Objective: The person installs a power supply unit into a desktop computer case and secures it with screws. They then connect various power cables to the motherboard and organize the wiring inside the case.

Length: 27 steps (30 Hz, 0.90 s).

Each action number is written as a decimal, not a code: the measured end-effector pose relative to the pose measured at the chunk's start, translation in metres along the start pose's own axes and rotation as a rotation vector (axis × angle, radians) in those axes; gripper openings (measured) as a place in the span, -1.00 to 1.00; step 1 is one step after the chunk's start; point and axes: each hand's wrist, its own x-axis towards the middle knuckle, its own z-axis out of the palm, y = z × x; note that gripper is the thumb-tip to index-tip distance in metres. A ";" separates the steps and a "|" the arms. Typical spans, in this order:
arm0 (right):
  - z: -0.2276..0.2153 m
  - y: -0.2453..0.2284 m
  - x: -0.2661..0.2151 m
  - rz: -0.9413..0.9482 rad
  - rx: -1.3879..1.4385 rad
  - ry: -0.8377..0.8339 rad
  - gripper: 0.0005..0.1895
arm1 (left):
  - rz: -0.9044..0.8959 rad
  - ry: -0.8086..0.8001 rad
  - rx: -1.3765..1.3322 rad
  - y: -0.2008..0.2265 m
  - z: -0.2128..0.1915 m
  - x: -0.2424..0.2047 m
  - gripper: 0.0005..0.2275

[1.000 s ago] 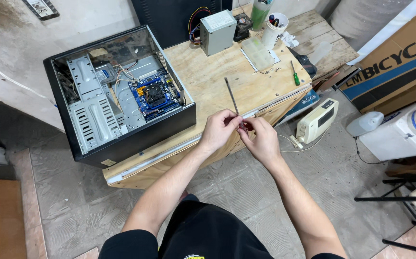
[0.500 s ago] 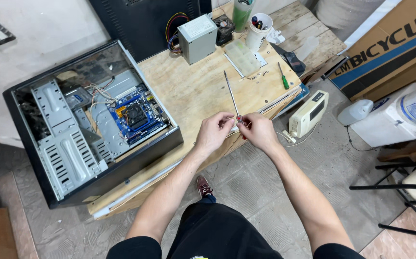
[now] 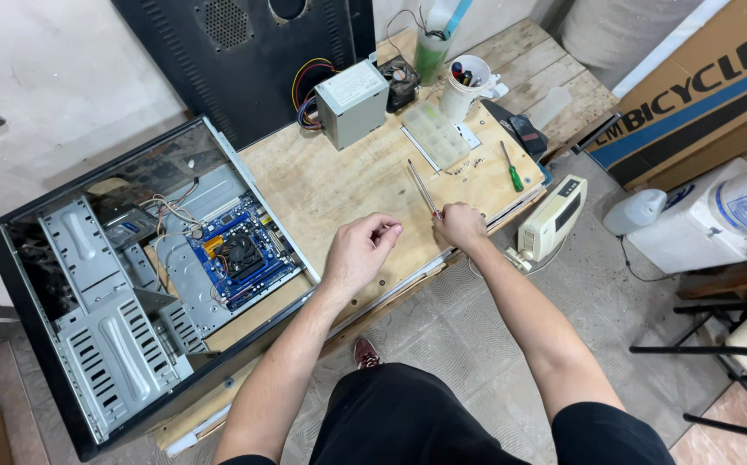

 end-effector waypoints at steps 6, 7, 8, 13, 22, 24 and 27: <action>0.009 -0.011 0.040 0.026 -0.015 -0.058 -0.52 | -0.027 0.026 0.077 -0.006 -0.033 0.003 -0.91; 0.008 -0.011 0.042 0.018 -0.015 -0.060 -0.52 | -0.031 0.033 0.081 -0.004 -0.037 0.003 -0.91; 0.007 -0.011 0.045 0.022 -0.015 -0.058 -0.52 | -0.042 0.032 0.100 -0.003 -0.042 0.003 -0.92; -0.021 -0.031 0.048 -0.017 -0.034 -0.069 -0.38 | -0.103 0.061 0.151 -0.024 -0.052 0.011 -0.92; -0.068 -0.156 0.026 -0.635 0.424 -0.004 -0.77 | -0.211 0.258 0.213 -0.051 -0.094 -0.008 -0.90; -0.075 -0.179 0.015 -0.809 0.505 -0.006 -0.84 | -0.282 0.329 0.283 -0.069 -0.106 -0.022 -0.88; -0.062 -0.211 0.013 -0.947 0.577 -0.029 -0.88 | -0.358 0.452 0.306 -0.070 -0.129 -0.049 -0.91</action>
